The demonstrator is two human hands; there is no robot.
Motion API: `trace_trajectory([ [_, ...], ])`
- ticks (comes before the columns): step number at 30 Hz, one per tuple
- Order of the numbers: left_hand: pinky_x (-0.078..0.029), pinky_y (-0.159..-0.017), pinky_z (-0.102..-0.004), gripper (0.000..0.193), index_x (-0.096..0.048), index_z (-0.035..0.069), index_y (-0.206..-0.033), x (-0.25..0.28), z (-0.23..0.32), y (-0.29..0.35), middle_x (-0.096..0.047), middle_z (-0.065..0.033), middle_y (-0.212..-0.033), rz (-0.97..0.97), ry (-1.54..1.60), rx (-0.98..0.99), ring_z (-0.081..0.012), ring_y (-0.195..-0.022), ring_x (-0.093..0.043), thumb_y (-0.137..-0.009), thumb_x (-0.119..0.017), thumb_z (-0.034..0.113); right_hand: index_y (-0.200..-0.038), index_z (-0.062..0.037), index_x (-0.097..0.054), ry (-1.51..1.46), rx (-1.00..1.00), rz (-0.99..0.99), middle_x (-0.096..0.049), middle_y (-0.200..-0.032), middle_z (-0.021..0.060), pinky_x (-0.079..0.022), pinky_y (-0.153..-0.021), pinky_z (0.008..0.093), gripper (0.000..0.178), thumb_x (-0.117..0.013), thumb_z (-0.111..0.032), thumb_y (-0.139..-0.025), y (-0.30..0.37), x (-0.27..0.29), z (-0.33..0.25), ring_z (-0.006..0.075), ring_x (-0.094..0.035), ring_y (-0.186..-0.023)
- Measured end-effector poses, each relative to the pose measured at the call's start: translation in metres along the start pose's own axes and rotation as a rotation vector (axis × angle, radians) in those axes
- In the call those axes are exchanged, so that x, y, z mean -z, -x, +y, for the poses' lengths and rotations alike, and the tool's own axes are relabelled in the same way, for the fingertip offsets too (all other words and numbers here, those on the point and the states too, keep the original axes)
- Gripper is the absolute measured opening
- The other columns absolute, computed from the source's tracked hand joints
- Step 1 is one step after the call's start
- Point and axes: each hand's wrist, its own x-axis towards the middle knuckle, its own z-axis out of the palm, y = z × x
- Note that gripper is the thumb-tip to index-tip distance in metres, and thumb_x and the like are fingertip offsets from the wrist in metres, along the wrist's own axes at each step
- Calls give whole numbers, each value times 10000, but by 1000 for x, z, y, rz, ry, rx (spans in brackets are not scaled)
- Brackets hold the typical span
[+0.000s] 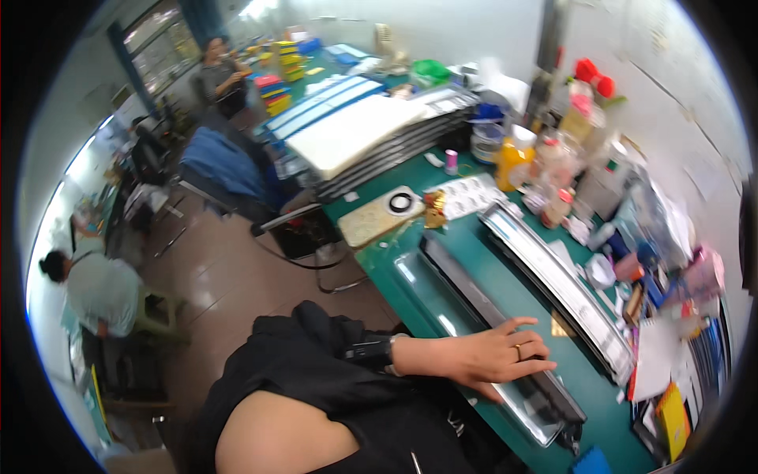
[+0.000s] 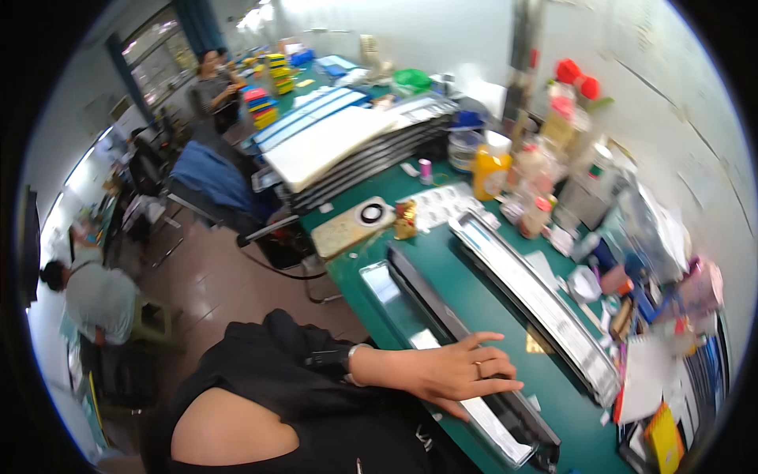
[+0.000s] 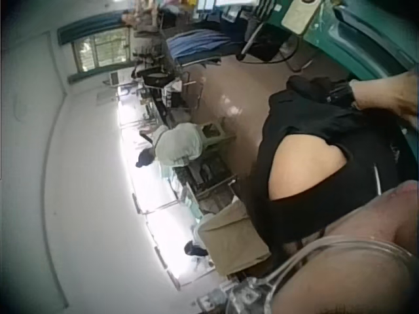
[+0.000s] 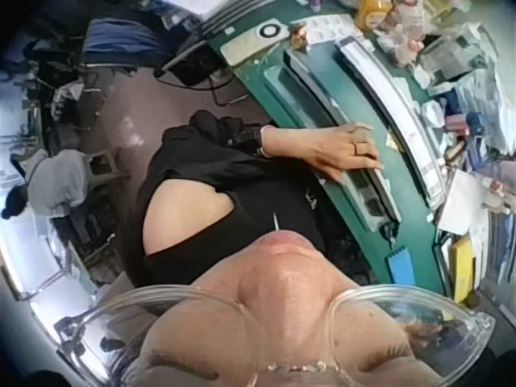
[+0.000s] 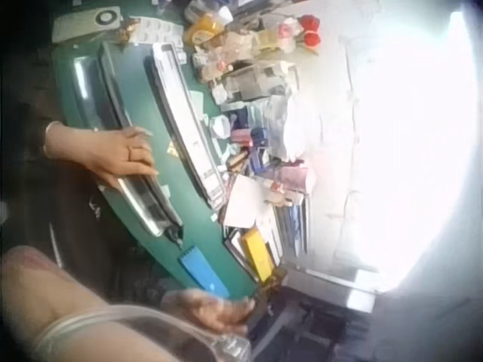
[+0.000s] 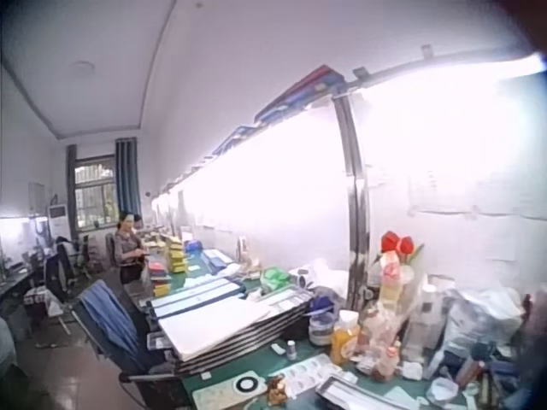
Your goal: Assembling electronic or mechanical components on a workbench using hand tools.
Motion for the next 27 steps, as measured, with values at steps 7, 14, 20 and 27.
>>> trace_trajectory([
  [7, -350, -1159, -457, 696, -503, 155, -1464, 26, 3, 32, -509, -49, -1485, -191, -161, 101, -229, -1392, -456, -849, -736, 382, -1461, -15, -406, -136, -85, -846, -495, -1467, 213, -315, -1151, 523, 767, -753, -49, -779, 10, -48, -31, 457, -395, -1405],
  [14, -265, -1198, -517, 817, -395, 180, -1544, 72, -44, 59, -401, -61, -1586, -319, -306, 332, -312, -1495, -310, -865, -689, 525, -1520, -71, -390, 288, 218, -1167, -352, -1585, 192, -234, -1193, 549, 799, -754, -290, -843, 18, -83, -49, 388, -311, -1478],
  [20, -361, -1142, -457, 769, -463, 113, -1467, 75, -52, 65, -507, -92, -1467, -278, -253, 262, -327, -1397, -426, -867, -690, 537, -1453, -71, -494, 229, 270, -1052, -468, -1491, 174, -342, -1107, 490, 695, -757, -195, -821, 19, -87, -29, 355, -464, -1331],
  [27, -506, -901, -376, 636, -584, 56, -1287, 70, -69, 57, -636, -105, -1112, -156, -321, 123, -273, -1049, -607, -869, -682, 525, -1384, -34, -520, 129, 275, -948, -585, -1278, 147, -448, -954, 421, 622, -753, -171, -824, 4, -87, -18, 319, -564, -1100],
])
